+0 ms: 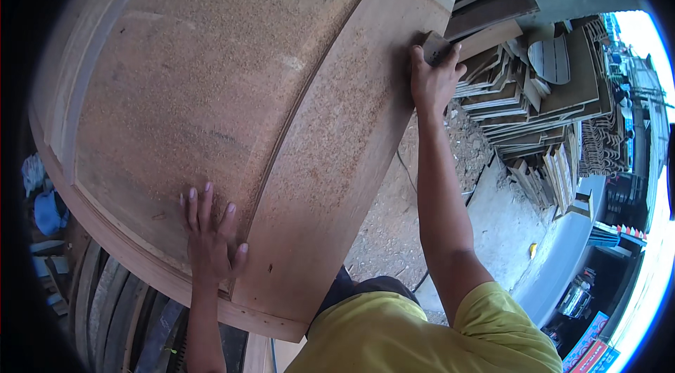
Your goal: The person sands the surface and edges of a large wooden door using an electric planer and a hand-held sanding block, then attaches a long metal strip to one edge of the door.
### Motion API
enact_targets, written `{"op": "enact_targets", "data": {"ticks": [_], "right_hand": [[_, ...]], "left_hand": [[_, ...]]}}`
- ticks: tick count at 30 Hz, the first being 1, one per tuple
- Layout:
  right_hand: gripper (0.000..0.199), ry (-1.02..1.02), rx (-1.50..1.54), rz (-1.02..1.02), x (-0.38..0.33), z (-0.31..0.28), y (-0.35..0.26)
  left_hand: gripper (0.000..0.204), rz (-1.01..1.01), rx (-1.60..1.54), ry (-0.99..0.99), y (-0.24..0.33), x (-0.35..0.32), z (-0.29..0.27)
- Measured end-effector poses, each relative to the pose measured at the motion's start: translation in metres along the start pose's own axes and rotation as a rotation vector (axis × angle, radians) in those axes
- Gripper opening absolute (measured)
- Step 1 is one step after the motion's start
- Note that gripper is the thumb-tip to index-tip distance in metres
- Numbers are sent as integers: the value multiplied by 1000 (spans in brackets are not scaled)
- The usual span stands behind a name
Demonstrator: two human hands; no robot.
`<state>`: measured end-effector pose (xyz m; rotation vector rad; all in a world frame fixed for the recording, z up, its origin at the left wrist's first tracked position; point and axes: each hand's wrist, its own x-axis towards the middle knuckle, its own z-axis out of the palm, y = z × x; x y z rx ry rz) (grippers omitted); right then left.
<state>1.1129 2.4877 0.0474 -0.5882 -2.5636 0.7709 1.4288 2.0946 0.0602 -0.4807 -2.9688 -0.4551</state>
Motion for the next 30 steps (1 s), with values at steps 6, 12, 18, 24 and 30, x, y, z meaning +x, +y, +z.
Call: {"op": "enact_targets", "data": {"ticks": [6, 12, 18, 24, 30], "right_hand": [[104, 44, -48, -3, 110, 44, 10], [108, 54, -56, 28, 182, 71, 12], [107, 20, 94, -32, 191, 72, 20], [107, 59, 154, 39, 196, 67, 7], [106, 21, 152, 70, 185, 62, 4]], "left_hand": [[74, -62, -17, -69, -2, -10, 7], [76, -80, -6, -88, 1, -8, 6], [78, -58, 21, -89, -2, -1, 9], [79, -54, 61, -87, 0, -1, 8], [82, -156, 95, -100, 12, 4, 8]]}}
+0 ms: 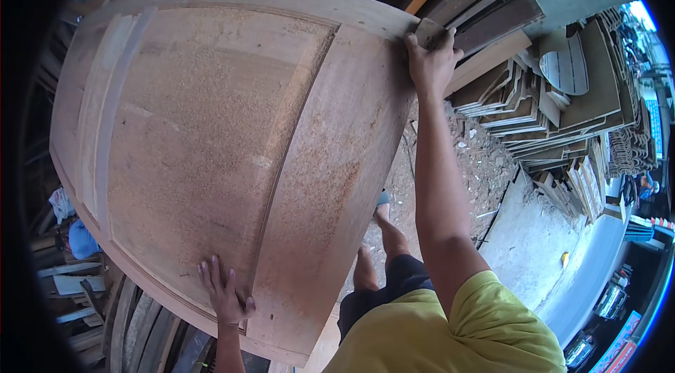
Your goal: The person sands the surface and edges of a large wooden door using an electric planer and a hand-held sanding block, then attaches a long metal strip to one edge of the door.
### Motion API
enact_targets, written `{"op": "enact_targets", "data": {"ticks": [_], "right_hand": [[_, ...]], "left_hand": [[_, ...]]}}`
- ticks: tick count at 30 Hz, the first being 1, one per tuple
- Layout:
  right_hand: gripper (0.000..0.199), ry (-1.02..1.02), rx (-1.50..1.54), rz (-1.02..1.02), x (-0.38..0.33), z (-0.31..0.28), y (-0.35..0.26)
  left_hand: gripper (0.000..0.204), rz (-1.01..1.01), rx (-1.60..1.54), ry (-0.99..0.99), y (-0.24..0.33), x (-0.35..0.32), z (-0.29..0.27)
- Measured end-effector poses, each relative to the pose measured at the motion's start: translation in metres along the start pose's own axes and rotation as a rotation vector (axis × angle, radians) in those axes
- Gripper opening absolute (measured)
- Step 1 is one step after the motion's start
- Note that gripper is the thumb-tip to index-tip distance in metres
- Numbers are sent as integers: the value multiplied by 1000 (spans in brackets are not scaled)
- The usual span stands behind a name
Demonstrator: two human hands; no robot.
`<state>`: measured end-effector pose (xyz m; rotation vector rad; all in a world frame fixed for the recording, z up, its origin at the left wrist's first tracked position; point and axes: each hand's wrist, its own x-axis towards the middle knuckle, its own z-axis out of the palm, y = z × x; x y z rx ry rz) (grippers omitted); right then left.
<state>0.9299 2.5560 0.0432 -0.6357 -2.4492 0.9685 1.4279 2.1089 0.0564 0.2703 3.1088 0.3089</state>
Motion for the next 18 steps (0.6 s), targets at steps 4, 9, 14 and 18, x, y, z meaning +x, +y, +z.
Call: {"op": "enact_targets", "data": {"ticks": [4, 9, 14, 18], "right_hand": [[105, 11, -24, -24, 37, 16, -3], [103, -18, -44, -65, 100, 73, -36], [110, 268, 149, -503, 92, -3, -104], [113, 414, 354, -414, 96, -80, -21]], "left_hand": [[85, 3, 17, -11, 1, -9, 3], [86, 20, 44, -34, -3, 8, 3], [89, -8, 137, -90, 6, 4, 0], [94, 34, 127, -182, 2, 10, -4]]}}
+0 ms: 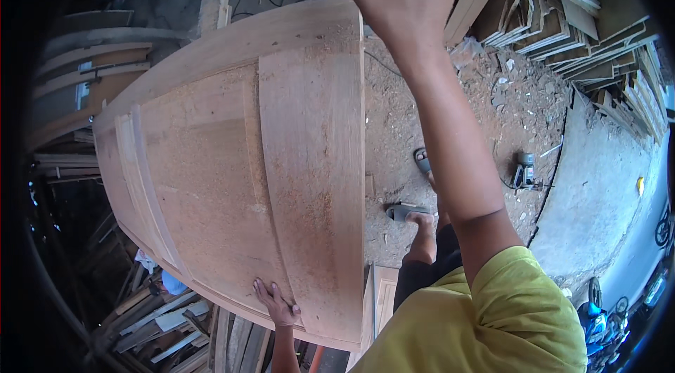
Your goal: The person sands the surface and edges of a large wooden door using an electric planer and a hand-held sanding block, then attaches a long metal strip to one edge of the door.
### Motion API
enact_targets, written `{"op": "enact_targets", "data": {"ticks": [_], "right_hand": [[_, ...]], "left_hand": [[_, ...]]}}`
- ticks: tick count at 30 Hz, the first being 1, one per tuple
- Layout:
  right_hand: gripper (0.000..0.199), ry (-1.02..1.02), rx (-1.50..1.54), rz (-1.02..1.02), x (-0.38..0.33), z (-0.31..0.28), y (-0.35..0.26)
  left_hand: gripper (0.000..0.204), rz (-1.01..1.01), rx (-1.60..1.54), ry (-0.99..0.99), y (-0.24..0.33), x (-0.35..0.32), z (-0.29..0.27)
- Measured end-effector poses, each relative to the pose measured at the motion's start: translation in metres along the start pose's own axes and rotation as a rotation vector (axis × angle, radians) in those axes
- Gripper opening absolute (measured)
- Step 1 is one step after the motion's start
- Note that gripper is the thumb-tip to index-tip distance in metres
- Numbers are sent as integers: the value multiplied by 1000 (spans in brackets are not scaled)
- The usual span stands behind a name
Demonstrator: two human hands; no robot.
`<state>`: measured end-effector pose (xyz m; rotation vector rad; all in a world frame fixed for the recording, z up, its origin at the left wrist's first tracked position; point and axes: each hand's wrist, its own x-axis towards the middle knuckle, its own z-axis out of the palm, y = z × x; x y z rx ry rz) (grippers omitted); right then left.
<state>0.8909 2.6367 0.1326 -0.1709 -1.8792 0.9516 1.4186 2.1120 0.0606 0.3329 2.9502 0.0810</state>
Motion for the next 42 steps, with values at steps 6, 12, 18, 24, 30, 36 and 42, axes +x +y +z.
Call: {"op": "enact_targets", "data": {"ticks": [6, 12, 18, 24, 30, 36, 42], "right_hand": [[99, -165, -64, 855, -179, -167, 271], [100, -356, -520, 1337, -484, -447, 404], [111, -288, -700, 1961, -607, -617, 358], [96, -275, -165, 1931, -604, -564, 325], [77, -554, 211, 1606, -501, -424, 242], [91, -653, 593, 1430, -501, -412, 98], [81, -713, 729, 1632, -558, -489, 18]], "left_hand": [[100, -61, 80, -444, 3, 11, -57], [122, -83, 129, -614, 23, 39, -75], [120, -83, 153, -640, 19, 25, -67], [113, -59, 185, -567, 3, 7, -52], [110, -57, 82, -335, -2, -3, -23], [95, -114, 64, -36, 14, -15, 4], [79, -255, 177, 188, 51, -86, 14]]}}
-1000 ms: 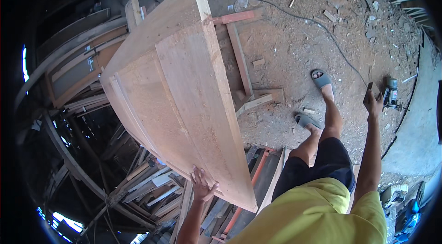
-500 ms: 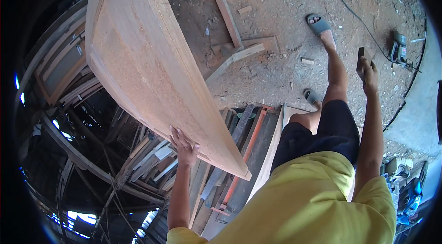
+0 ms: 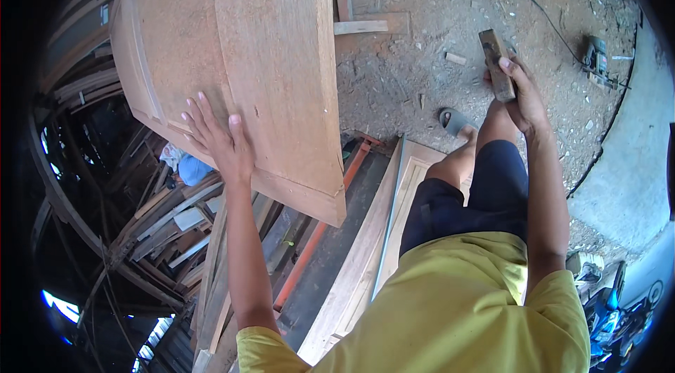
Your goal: The person sands the surface and edges of a large wooden door using an electric planer and a hand-held sanding block, then attaches a long metal strip to one edge of the door.
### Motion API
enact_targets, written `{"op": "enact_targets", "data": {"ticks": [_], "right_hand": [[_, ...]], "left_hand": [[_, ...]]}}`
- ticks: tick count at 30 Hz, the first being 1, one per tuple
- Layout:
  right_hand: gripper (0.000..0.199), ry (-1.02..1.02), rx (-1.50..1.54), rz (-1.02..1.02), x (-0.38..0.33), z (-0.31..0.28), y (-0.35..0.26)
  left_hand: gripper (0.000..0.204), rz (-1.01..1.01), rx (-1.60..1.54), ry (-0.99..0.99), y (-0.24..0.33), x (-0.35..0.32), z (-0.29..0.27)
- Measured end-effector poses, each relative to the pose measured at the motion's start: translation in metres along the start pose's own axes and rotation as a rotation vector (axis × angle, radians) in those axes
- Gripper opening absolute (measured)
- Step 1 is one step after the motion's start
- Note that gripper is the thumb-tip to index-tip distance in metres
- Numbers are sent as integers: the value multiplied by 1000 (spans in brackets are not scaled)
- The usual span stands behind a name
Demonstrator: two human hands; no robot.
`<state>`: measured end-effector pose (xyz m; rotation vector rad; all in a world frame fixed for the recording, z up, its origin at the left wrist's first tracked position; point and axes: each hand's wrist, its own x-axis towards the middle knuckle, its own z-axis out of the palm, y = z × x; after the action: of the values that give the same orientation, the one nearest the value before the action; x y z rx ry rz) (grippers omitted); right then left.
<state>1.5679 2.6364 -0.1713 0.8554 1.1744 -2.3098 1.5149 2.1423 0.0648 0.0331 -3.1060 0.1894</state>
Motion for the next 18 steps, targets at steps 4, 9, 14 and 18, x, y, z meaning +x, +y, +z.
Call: {"op": "enact_targets", "data": {"ticks": [4, 9, 14, 18], "right_hand": [[63, 252, 109, 129, -65, -93, 52], [65, 551, 338, 221, -144, -223, 115], [96, 669, 195, 263, -188, -260, 126], [90, 608, 158, 324, -192, -267, 122]], "left_hand": [[73, -141, -51, -74, -4, -101, -1], [68, -362, -286, -46, -5, -173, 18], [72, -453, -228, -9, 3, -179, 28], [76, -559, -252, 39, 10, -181, 32]]}}
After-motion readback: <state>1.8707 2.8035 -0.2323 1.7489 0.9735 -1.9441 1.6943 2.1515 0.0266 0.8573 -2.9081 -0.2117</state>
